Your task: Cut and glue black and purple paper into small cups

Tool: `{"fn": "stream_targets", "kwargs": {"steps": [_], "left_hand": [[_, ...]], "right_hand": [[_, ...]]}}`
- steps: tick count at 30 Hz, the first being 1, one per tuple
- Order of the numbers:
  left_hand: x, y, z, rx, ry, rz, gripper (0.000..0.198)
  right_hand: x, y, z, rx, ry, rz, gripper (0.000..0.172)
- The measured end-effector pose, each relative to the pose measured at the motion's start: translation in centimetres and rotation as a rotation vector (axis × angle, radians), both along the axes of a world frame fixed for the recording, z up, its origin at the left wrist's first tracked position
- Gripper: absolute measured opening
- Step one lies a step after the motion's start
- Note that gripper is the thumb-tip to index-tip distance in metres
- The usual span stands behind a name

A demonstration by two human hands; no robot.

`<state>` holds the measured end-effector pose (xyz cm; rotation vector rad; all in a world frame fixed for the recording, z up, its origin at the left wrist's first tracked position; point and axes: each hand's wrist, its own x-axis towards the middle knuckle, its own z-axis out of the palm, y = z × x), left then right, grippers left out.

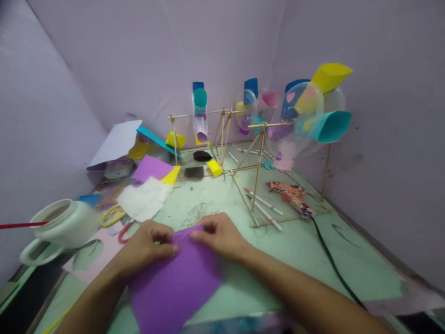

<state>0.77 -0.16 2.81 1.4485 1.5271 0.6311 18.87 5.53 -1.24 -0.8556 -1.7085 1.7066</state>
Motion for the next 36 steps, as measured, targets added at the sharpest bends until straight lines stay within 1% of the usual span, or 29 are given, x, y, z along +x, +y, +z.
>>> {"fn": "stream_targets", "kwargs": {"steps": [2,5,8,12,14,16,18,19,20,22,24,25,27,30,36], "left_hand": [[0.2,0.0,-0.2,0.018,-0.018,-0.007,0.014],[0.6,0.0,-0.3,0.036,-0.034,0.039,0.015],[0.9,0.0,-0.4,0.030,-0.021,0.087,0.016],[0.8,0.1,-0.3,0.020,-0.046,0.118,0.015],[0.8,0.1,-0.2,0.003,-0.082,0.137,0.015],[0.7,0.2,-0.2,-0.017,-0.130,0.149,0.015],[0.5,0.3,-0.3,-0.016,-0.200,0.149,0.013],[0.3,0.4,-0.3,0.008,-0.243,0.165,0.013],[0.0,0.5,-0.3,0.056,-0.290,0.202,0.017],[-0.8,0.7,-0.4,0.196,-0.388,0.338,0.022],[-1.9,0.9,-0.5,0.307,-0.485,0.488,0.012],[-2.4,0.9,-0.5,0.320,-0.533,0.535,0.010],[-3.1,1.0,-0.6,0.301,-0.595,0.582,0.009],[-3.3,1.0,-0.8,0.268,-0.588,0.573,0.012],[-2.5,1.1,-1.1,0.266,-0.559,0.531,0.016]], "right_hand": [[0.0,-0.1,0.1,0.047,-0.049,-0.024,0.032],[0.0,-0.3,0.1,0.065,-0.066,-0.013,0.031],[0.0,-0.4,-0.2,0.018,-0.027,0.007,0.032],[-0.2,-0.2,-0.8,-0.067,0.046,0.002,0.036],[-0.2,-0.2,-0.9,-0.078,0.062,0.025,0.038],[-0.2,-0.2,-0.9,-0.090,0.054,0.089,0.035],[-0.1,-0.2,-0.9,-0.134,0.037,0.136,0.033],[-0.1,-0.2,-0.9,-0.171,0.031,0.129,0.032],[0.0,-0.1,-0.9,-0.216,0.028,0.105,0.032],[0.3,0.3,-1.1,-0.299,0.027,0.057,0.030],[0.6,0.6,-1.2,-0.350,0.036,0.048,0.029],[0.7,0.8,-1.3,-0.362,0.046,0.056,0.028],[0.8,0.9,-1.3,-0.374,0.065,0.068,0.027],[0.8,1.0,-1.3,-0.386,0.078,0.064,0.027],[0.8,1.1,-1.6,-0.387,0.097,0.076,0.026]]}}
